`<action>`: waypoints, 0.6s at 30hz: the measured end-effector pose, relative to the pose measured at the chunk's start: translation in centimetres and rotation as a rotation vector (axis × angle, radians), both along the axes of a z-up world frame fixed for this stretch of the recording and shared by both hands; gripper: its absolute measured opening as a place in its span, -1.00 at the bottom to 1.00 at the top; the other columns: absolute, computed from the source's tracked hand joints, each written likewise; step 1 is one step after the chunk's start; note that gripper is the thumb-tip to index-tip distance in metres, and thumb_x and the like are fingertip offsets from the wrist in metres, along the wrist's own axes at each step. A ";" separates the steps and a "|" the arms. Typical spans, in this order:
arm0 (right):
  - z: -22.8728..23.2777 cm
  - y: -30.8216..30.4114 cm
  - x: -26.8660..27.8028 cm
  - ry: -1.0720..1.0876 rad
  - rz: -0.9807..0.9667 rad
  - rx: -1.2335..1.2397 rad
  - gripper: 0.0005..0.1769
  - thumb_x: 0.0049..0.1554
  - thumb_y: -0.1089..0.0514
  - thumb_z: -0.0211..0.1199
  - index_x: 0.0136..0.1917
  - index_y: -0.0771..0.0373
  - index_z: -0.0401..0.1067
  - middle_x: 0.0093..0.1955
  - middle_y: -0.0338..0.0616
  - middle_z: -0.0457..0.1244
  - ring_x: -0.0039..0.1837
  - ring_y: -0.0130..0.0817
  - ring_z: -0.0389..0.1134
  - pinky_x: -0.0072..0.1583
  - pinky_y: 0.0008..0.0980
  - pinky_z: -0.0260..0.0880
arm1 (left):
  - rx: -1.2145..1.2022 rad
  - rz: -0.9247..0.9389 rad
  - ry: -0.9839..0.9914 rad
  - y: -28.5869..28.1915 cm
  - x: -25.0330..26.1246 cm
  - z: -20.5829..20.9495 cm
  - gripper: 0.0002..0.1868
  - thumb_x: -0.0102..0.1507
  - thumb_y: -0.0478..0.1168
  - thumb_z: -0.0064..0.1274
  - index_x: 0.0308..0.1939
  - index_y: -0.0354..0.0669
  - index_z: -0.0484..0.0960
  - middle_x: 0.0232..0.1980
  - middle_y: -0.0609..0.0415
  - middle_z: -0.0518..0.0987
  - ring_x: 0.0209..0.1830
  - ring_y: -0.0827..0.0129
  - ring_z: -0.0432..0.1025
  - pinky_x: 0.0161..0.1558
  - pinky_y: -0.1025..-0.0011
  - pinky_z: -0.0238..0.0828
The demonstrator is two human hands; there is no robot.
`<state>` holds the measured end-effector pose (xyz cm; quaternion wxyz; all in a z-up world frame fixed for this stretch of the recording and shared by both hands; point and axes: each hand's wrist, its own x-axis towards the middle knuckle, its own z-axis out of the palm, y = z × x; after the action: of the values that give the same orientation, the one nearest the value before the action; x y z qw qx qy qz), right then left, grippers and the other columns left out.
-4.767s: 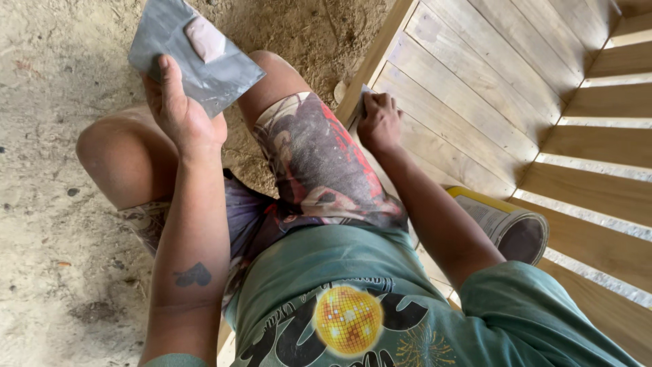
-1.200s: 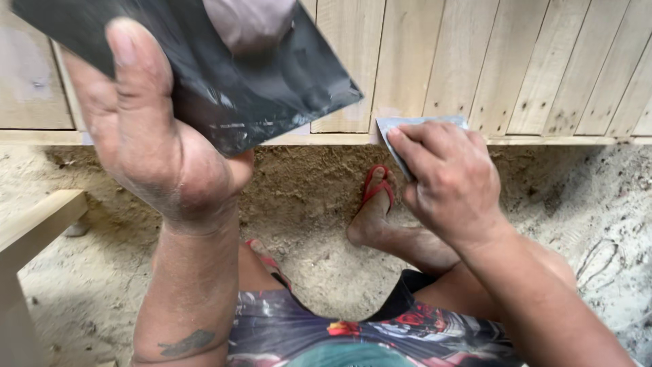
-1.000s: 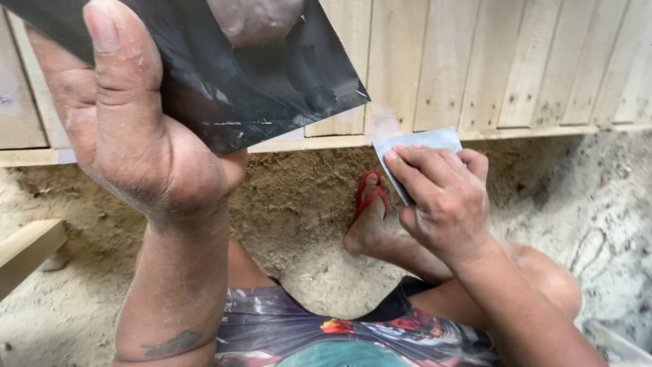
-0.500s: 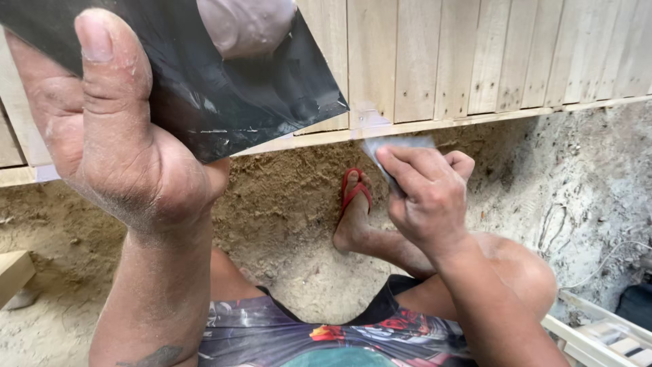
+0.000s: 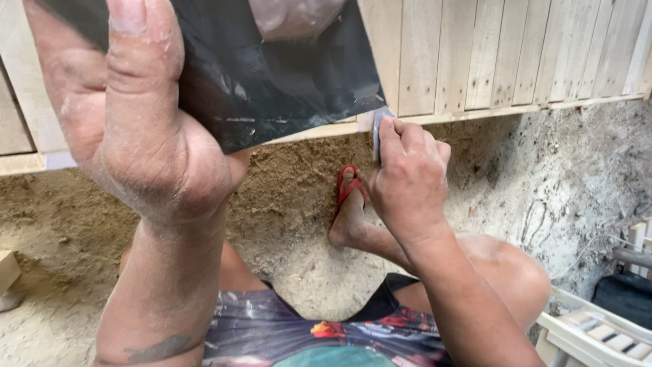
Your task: The person scoops a pink putty-like substance from a metal plate onto a small scraper and applies it into gaps between wooden planks. They smooth the filler along the seams and edges of the wooden furniture piece.
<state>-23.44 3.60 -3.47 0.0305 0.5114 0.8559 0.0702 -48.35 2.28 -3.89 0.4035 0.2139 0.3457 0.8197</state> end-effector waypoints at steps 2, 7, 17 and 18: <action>0.5 -0.8 0.0 0.006 -0.003 -0.032 -0.54 0.10 0.26 0.21 0.29 0.31 0.49 0.10 -0.01 0.39 0.10 -0.13 0.40 0.14 -0.13 0.23 | 0.003 -0.016 -0.007 -0.1 0.0 0.1 -0.68 0.69 -0.40 -0.15 0.49 -0.41 0.21 0.01 -0.06 0.51 -0.11 0.41 0.37 0.08 0.51 0.33; 4.1 1.0 1.0 0.150 -0.160 -0.192 -0.66 0.27 0.23 0.10 0.27 0.19 0.53 0.06 -0.06 0.39 0.04 -0.21 0.43 0.15 -0.11 0.31 | 0.043 -0.030 -0.018 -0.1 -0.4 0.5 -0.67 0.66 -0.41 -0.15 0.48 -0.37 0.20 -0.02 -0.05 0.54 -0.13 0.45 0.38 0.08 0.54 0.33; 2.0 3.1 -2.1 -0.089 -0.200 -0.263 -0.77 0.28 0.19 0.06 -0.04 0.34 0.50 -0.02 0.15 0.31 0.02 0.02 0.39 0.09 -0.05 0.39 | 0.082 -0.051 -0.035 -1.6 -0.7 0.1 -0.78 0.71 -0.36 -0.13 0.41 -0.34 0.34 0.06 -0.01 0.54 -0.02 0.43 0.41 0.17 0.52 0.35; 2.2 2.7 -2.0 -0.048 -0.147 -0.246 -0.79 0.22 0.24 0.07 0.00 0.34 0.51 -0.03 0.14 0.30 0.01 0.01 0.39 0.07 -0.07 0.40 | 0.098 -0.055 -0.038 -1.5 -0.6 -0.1 -0.79 0.71 -0.35 -0.13 0.41 -0.33 0.36 0.06 -0.01 0.54 0.00 0.42 0.42 0.18 0.52 0.35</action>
<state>-25.43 6.30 -1.28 0.1186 0.5632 0.8174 -0.0255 -48.96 0.75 -3.96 0.4215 0.2272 0.2916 0.8281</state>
